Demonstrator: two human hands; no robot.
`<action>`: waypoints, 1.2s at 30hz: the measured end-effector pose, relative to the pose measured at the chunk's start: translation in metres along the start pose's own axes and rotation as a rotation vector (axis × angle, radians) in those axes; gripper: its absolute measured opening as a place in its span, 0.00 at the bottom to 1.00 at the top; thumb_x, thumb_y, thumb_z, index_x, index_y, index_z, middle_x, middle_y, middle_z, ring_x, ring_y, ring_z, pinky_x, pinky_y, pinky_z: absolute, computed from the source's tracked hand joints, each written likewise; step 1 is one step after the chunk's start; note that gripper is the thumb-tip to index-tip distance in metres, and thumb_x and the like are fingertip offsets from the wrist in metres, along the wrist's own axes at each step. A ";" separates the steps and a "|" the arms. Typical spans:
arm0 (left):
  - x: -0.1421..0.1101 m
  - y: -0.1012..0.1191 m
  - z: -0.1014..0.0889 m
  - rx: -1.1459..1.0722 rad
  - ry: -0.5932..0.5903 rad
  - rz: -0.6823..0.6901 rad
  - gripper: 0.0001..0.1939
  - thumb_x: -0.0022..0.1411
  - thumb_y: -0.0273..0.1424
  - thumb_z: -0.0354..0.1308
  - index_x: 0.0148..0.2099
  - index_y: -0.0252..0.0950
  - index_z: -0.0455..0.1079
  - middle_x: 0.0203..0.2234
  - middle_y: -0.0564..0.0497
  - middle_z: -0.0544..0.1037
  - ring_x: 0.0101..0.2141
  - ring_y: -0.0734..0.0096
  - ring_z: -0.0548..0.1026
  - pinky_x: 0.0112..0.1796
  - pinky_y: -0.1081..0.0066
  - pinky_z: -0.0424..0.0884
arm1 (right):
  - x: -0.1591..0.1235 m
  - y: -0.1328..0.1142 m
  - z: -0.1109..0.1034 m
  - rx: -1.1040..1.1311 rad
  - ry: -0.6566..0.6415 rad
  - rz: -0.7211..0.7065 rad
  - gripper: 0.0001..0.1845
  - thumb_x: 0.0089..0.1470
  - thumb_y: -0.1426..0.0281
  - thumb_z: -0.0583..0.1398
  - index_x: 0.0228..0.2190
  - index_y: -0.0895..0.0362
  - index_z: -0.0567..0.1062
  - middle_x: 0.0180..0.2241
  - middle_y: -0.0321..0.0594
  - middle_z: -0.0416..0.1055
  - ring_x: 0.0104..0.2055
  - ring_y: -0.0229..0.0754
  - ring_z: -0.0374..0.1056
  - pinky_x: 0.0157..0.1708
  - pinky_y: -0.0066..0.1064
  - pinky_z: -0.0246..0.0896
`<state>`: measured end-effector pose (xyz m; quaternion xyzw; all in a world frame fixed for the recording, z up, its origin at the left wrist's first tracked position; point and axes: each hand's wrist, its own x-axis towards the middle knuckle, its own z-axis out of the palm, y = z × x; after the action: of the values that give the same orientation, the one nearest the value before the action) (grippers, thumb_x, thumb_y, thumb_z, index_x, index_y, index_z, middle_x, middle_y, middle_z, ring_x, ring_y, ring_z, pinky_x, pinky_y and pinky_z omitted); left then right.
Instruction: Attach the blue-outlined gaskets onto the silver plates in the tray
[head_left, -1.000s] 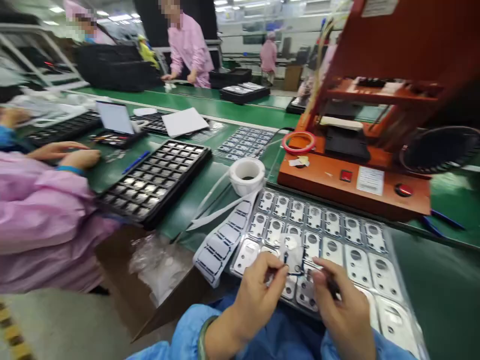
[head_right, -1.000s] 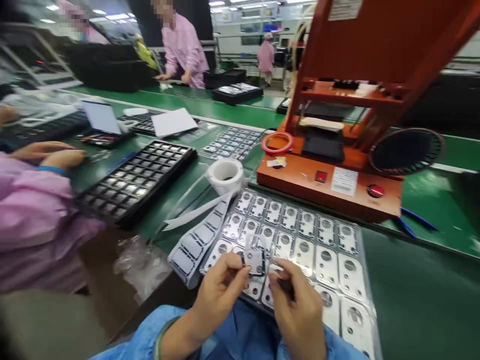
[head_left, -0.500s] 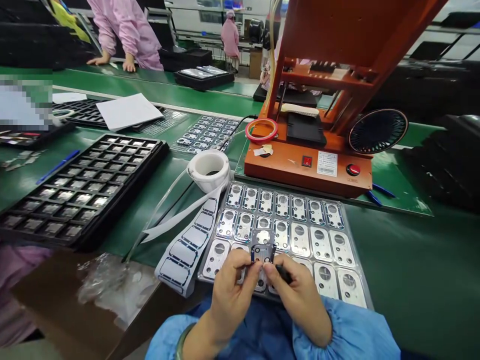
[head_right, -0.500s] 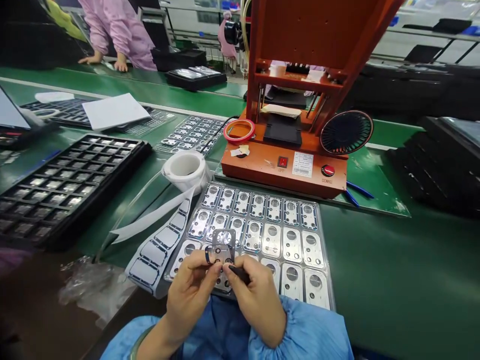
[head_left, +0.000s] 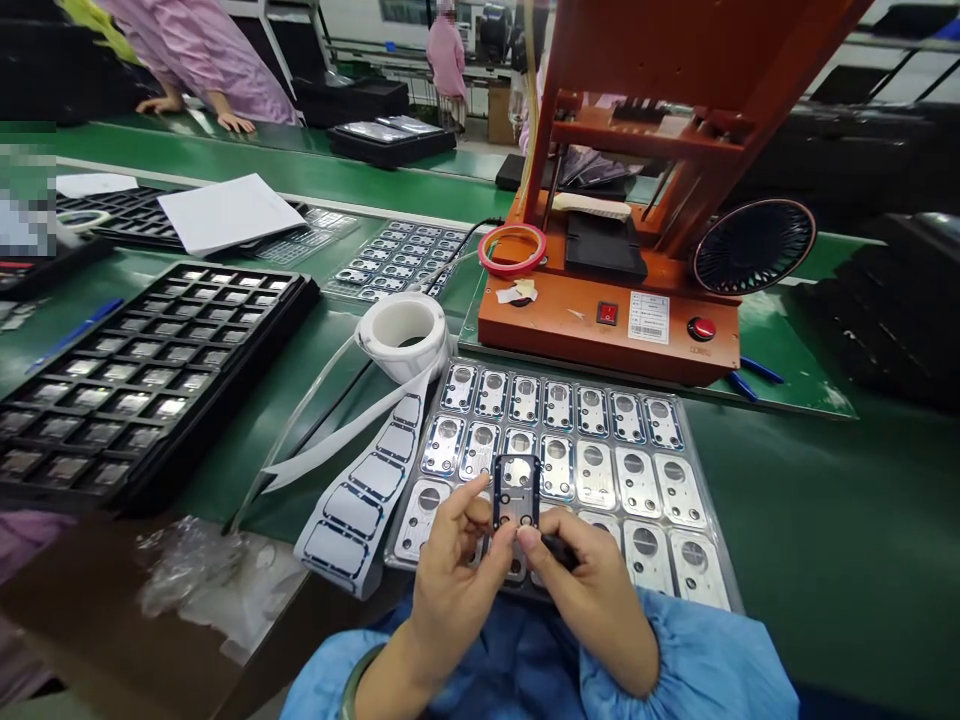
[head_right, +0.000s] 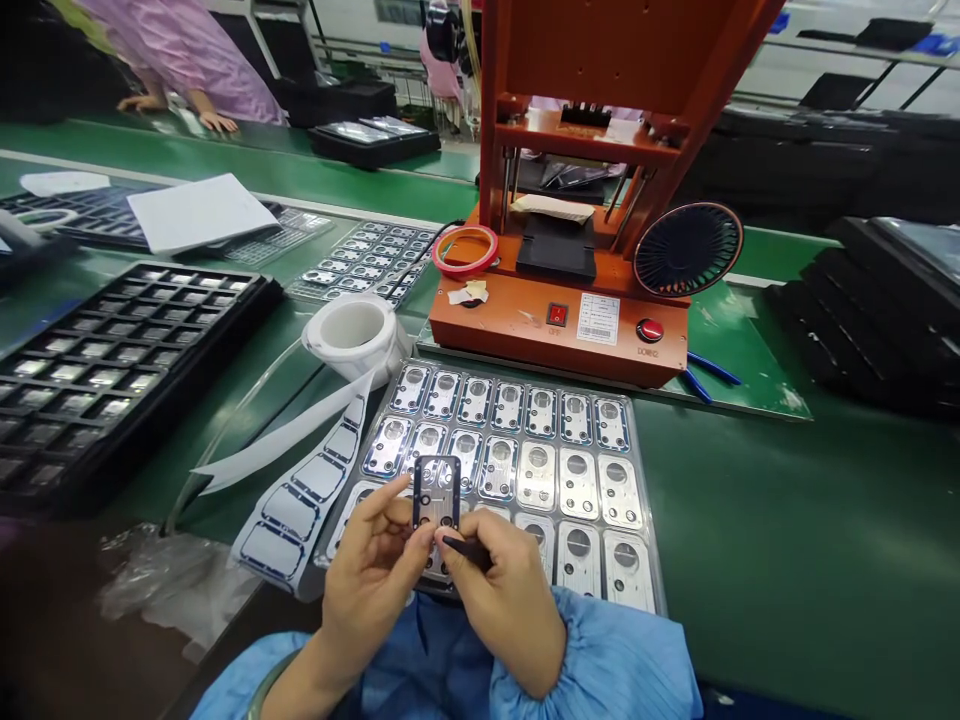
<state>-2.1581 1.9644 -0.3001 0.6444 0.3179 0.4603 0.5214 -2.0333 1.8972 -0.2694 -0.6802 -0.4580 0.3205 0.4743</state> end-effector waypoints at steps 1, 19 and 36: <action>0.000 0.000 -0.001 -0.026 -0.013 -0.028 0.22 0.62 0.25 0.57 0.58 0.45 0.62 0.28 0.57 0.72 0.25 0.81 0.73 0.27 0.84 0.73 | 0.000 -0.001 0.000 0.011 0.006 0.000 0.19 0.58 0.59 0.56 0.21 0.58 0.69 0.18 0.32 0.62 0.20 0.32 0.56 0.20 0.24 0.51; 0.003 -0.001 -0.009 -0.006 -0.215 -0.047 0.22 0.64 0.25 0.55 0.57 0.49 0.60 0.28 0.57 0.66 0.26 0.82 0.68 0.28 0.83 0.69 | 0.001 0.001 -0.002 0.104 0.102 0.168 0.19 0.58 0.56 0.56 0.24 0.58 0.68 0.20 0.31 0.58 0.23 0.32 0.54 0.21 0.22 0.51; 0.015 0.011 -0.012 -0.165 -0.298 -0.248 0.19 0.63 0.28 0.57 0.54 0.53 0.66 0.27 0.58 0.68 0.25 0.83 0.71 0.28 0.84 0.72 | 0.001 0.007 -0.004 0.272 0.173 0.229 0.19 0.56 0.54 0.59 0.29 0.58 0.73 0.18 0.29 0.56 0.20 0.30 0.52 0.19 0.23 0.49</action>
<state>-2.1642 1.9799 -0.2853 0.6164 0.2754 0.3165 0.6664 -2.0269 1.8961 -0.2746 -0.6823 -0.2877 0.3716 0.5600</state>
